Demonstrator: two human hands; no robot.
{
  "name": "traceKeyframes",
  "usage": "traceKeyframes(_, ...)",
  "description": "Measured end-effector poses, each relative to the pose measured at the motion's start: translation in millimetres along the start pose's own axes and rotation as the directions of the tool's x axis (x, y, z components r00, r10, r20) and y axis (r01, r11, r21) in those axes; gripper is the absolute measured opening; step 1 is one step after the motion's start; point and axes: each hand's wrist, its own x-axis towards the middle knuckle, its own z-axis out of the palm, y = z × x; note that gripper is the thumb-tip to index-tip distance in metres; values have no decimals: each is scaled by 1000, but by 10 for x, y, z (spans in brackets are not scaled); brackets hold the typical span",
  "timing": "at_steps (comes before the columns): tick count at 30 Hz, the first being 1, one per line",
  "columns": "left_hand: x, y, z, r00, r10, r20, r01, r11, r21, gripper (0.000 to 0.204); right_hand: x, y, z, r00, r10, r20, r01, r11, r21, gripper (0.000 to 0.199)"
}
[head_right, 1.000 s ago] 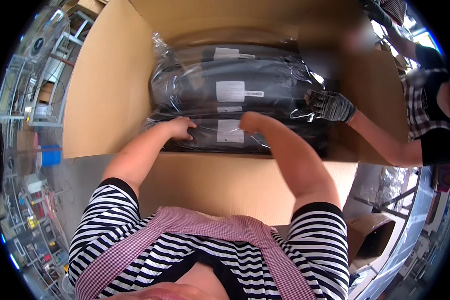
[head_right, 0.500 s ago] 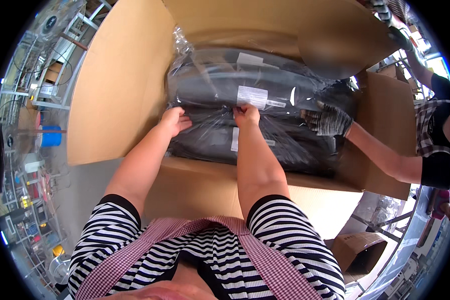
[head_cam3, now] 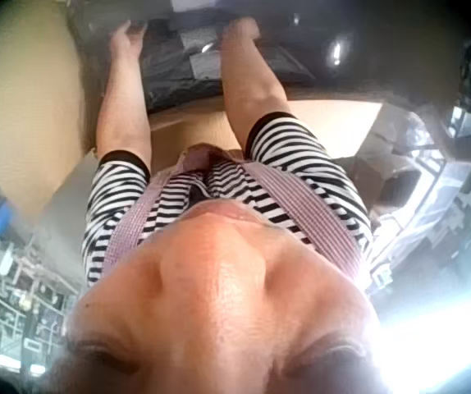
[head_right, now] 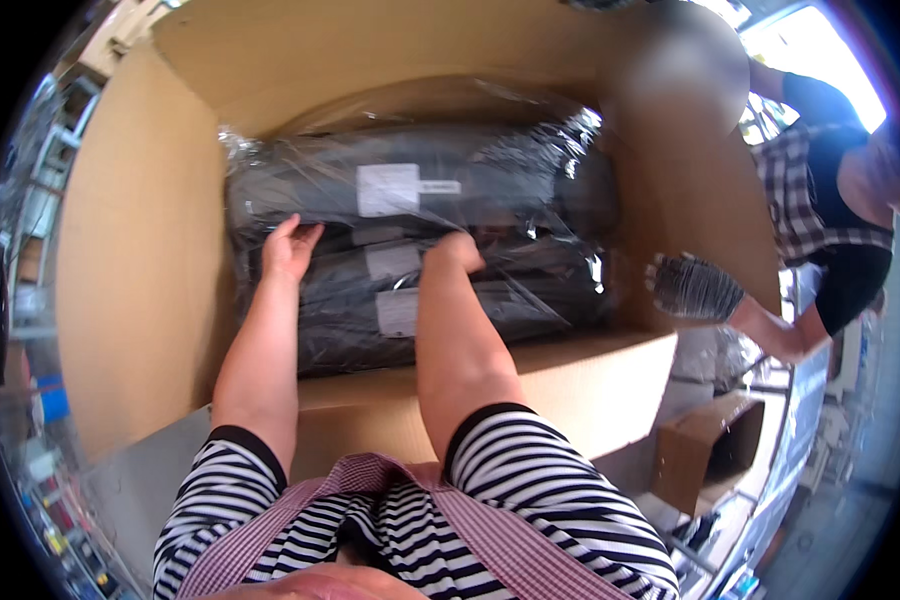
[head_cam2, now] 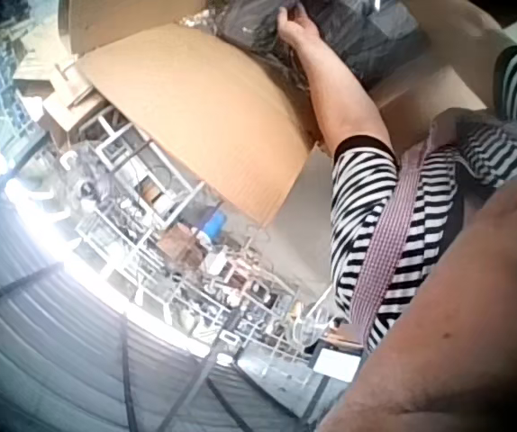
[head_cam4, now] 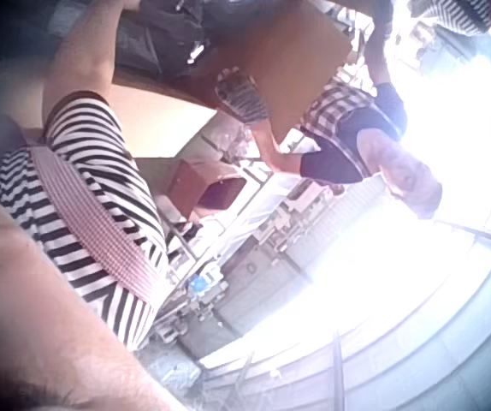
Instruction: The person wraps several long gray items in plastic sheeting and packs them into a large cardboard box with the help of a coworker.
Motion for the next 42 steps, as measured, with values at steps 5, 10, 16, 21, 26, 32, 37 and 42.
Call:
traceKeyframes(5, -147, -130, 123, 991, 72, 113, -68, 997, -44, 14, 528, 226, -338, 950, 136, 281, -259, -156, 953, 23)
traceKeyframes(10, -73, -208, 150, 991, 78, 111, -72, 996, -59, 14, 779, 792, -388, 920, 254, 298, -1, -759, 651, 12)
traceKeyframes(16, 21, -145, 181, 987, 66, 146, -67, 998, 2, 11, 1021, 866, -408, 919, 273, 284, 2, -725, 688, 22)
traceKeyframes(21, -61, -159, 231, 998, 65, 23, -66, 997, 32, 14, 1278, 1044, -306, 972, 51, 230, -137, -669, 730, 30)
traceKeyframes(26, -87, -112, 226, 1000, 5, 9, -5, 1000, 15, 22, 1367, 883, -262, 989, 103, 104, -18, -617, 786, 23)
traceKeyframes(32, -244, -262, 145, 990, 141, -12, -141, 990, 0, 26, 1141, 697, -811, 900, 31, -434, 425, -278, 861, 27)
traceKeyframes(37, -37, -210, 98, 998, 64, -8, -64, 998, 15, 40, 1525, 729, -258, 990, -89, -110, 127, 229, 965, 23)
traceKeyframes(42, 39, -20, 237, 999, -54, 5, 54, 982, -182, 44, 1335, 231, -299, 888, 439, -138, 4, 294, 956, 39)
